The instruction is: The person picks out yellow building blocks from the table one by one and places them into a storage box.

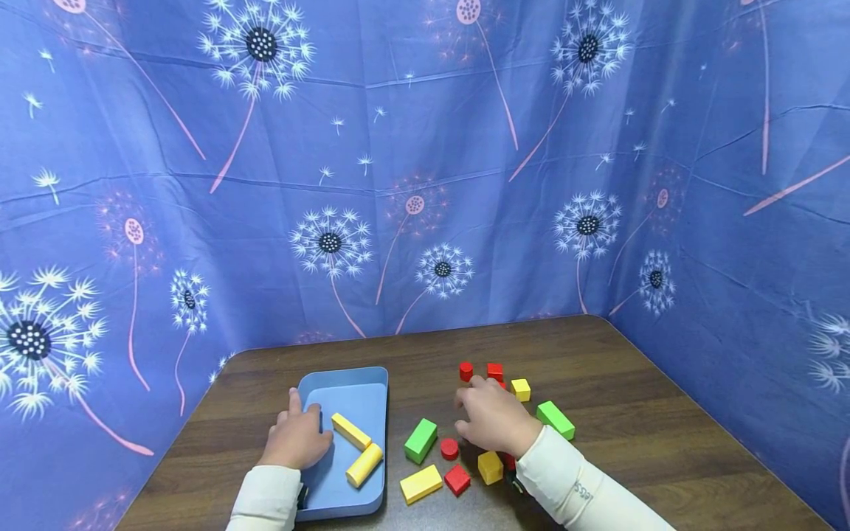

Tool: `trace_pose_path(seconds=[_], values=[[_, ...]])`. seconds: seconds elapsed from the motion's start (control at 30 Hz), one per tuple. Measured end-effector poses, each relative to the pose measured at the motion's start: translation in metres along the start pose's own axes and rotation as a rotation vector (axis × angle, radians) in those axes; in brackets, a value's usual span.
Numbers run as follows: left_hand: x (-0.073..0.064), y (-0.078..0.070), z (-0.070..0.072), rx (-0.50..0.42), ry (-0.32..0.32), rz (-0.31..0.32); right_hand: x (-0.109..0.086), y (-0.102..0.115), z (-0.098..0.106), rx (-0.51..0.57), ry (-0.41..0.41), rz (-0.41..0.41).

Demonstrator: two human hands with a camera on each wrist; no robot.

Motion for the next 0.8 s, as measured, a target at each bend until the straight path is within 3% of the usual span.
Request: trace_pose_path(seconds=[0.4, 0.8], values=[[0.001, 0.000, -0.001, -0.001, -0.003, -0.002, 0.000, -0.014, 0.009, -0.047, 0.036, -0.107], [0.003, 0.001, -0.002, 0.004, 0.003, 0.003, -0.001, -0.025, 0.008, -0.090, 0.049, -0.103]])
Point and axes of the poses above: each hand's wrist, its own x-axis towards the middle knuckle, its own z-axis out of the back of the hand, y = z × x, the point moved 1 cm from there along x, towards the middle knuckle, and after that the axes turned 1 degree about z, right-handed, at the moved point
